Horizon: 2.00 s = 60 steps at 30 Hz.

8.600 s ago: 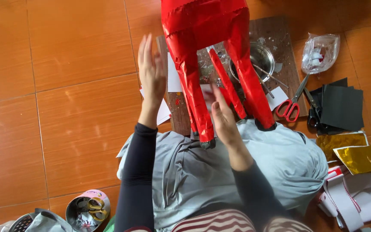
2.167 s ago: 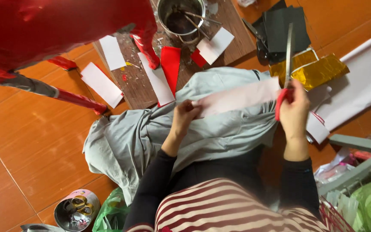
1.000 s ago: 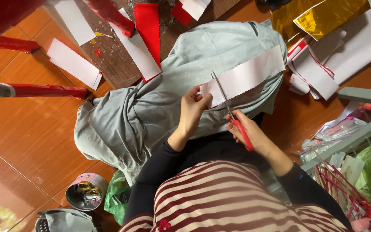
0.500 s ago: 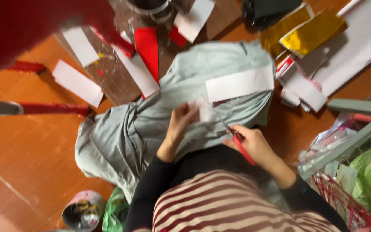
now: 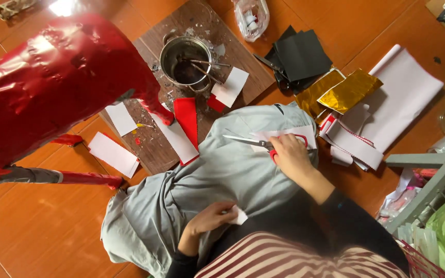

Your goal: Assembling and decorating paper-based animal figurines using paper strips, glue, and scissors.

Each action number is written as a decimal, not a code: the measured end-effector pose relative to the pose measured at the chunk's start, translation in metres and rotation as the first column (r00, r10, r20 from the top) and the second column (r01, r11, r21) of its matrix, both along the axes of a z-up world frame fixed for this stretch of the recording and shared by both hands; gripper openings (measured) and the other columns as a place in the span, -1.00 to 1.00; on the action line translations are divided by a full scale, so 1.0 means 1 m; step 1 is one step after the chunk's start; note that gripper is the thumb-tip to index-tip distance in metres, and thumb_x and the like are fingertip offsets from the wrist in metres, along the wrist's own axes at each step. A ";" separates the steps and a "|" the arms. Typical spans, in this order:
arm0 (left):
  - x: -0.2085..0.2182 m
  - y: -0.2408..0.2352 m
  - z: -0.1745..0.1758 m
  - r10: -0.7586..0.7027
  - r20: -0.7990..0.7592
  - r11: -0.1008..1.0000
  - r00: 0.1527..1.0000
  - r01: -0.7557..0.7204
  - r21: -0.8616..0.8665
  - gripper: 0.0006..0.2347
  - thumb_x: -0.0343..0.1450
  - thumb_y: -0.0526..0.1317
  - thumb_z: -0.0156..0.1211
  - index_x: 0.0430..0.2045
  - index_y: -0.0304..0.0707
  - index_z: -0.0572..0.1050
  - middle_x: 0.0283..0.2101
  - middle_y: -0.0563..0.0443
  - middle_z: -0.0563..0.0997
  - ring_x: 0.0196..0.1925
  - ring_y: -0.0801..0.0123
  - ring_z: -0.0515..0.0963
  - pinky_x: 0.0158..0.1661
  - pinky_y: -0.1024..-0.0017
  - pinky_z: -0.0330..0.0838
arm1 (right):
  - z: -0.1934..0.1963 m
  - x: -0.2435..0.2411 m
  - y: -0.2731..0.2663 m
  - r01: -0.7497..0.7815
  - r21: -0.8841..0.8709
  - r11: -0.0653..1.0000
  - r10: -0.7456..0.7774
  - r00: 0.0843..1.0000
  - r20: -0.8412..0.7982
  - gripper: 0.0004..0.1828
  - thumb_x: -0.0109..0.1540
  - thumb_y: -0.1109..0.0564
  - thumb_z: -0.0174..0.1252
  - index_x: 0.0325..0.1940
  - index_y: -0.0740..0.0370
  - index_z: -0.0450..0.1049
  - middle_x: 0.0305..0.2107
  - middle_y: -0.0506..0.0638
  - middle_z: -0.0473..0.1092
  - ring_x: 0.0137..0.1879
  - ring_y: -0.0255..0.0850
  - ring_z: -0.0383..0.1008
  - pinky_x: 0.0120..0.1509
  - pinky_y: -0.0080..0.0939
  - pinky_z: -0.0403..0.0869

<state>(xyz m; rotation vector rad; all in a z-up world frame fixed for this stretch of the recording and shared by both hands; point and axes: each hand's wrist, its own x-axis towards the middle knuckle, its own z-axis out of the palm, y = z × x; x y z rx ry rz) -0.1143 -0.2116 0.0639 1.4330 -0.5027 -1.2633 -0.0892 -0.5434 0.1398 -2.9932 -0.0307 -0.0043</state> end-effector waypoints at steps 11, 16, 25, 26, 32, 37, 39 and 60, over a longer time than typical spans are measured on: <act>-0.012 0.017 0.023 0.042 -0.256 0.998 0.966 -0.027 0.059 -0.78 0.52 -0.16 0.15 -0.14 -0.37 0.57 -0.37 0.21 0.51 -0.34 0.64 0.41 -0.35 0.60 0.31 | -0.025 0.156 -0.013 -0.317 0.068 0.946 0.263 0.873 0.410 -0.52 0.06 0.27 0.32 0.07 0.16 0.46 -0.24 0.10 0.42 -0.04 0.05 0.43 0.06 0.06 0.43; -0.013 0.017 0.033 0.101 -0.173 0.992 0.980 -0.086 0.087 -0.78 0.48 -0.18 0.18 -0.17 -0.39 0.60 -0.37 0.21 0.52 -0.43 0.61 0.43 -0.45 0.56 0.31 | -0.118 0.206 -0.013 -0.439 0.005 0.898 0.403 0.828 0.390 -0.62 0.18 0.29 0.29 0.07 0.11 0.46 -0.24 0.05 0.40 0.02 0.00 0.42 0.10 0.00 0.45; -0.010 0.011 0.039 0.120 -0.284 0.964 0.951 -0.043 0.261 -0.78 0.46 -0.16 0.18 -0.16 -0.32 0.63 -0.56 0.13 0.44 -0.58 0.58 0.34 -0.56 0.54 0.17 | -0.107 0.205 -0.034 -0.298 0.413 0.861 0.244 0.953 0.180 -0.58 0.15 0.30 0.23 0.11 0.24 0.43 -0.19 0.16 0.47 0.01 0.12 0.42 0.13 0.09 0.41; -0.012 0.012 0.034 0.110 -0.235 0.977 0.966 -0.062 0.203 -0.78 0.48 -0.18 0.19 -0.18 -0.38 0.62 -0.49 0.15 0.50 -0.49 0.62 0.39 -0.48 0.57 0.25 | -0.092 0.204 -0.036 -0.286 0.440 0.851 0.205 0.953 0.222 -0.62 0.17 0.30 0.25 0.08 0.25 0.45 -0.18 0.16 0.50 0.02 0.11 0.45 0.12 0.07 0.42; -0.013 0.015 0.023 0.199 -0.249 0.961 0.948 -0.138 0.241 -0.80 0.44 -0.22 0.19 -0.20 -0.39 0.61 -0.40 0.16 0.58 -0.39 0.58 0.45 -0.36 0.55 0.32 | -0.073 0.223 -0.065 0.055 0.747 0.663 -0.079 0.997 -0.003 -0.66 0.20 0.22 0.31 0.05 0.28 0.48 -0.29 0.14 0.52 -0.18 -0.12 0.52 -0.06 -0.14 0.49; -0.014 0.020 0.026 0.289 -0.083 0.955 0.954 -0.281 0.095 -0.80 0.43 -0.24 0.19 -0.19 -0.41 0.58 -0.24 0.17 0.58 -0.21 0.57 0.56 -0.18 0.56 0.43 | -0.165 0.260 -0.108 0.233 0.749 0.620 -0.373 0.928 0.020 -0.60 0.15 0.16 0.41 -0.01 0.34 0.45 -0.27 0.16 0.54 -0.14 -0.04 0.57 -0.03 -0.06 0.51; -0.015 0.020 0.031 0.193 -0.250 0.921 0.949 -0.088 0.380 -0.81 0.48 -0.21 0.13 -0.23 -0.41 0.51 -0.41 0.06 0.47 -0.38 0.43 0.39 -0.37 0.42 0.27 | -0.224 0.271 -0.123 0.481 0.453 0.751 -0.482 0.868 -0.122 -0.71 0.16 0.21 0.29 -0.04 0.32 0.52 -0.18 0.27 0.51 0.00 0.19 0.52 0.09 0.11 0.48; 0.035 0.192 -0.083 0.854 -0.327 0.466 0.403 -0.874 0.140 -0.80 0.58 -0.18 0.06 -0.20 -0.38 0.52 -0.25 -0.13 0.72 -0.37 0.48 0.59 -0.40 0.62 0.38 | -0.166 0.319 -0.014 0.086 0.542 0.836 -0.302 0.897 0.322 -0.71 0.43 -0.01 0.03 0.06 0.21 0.50 -0.09 0.25 0.53 0.06 0.20 0.51 0.16 0.14 0.47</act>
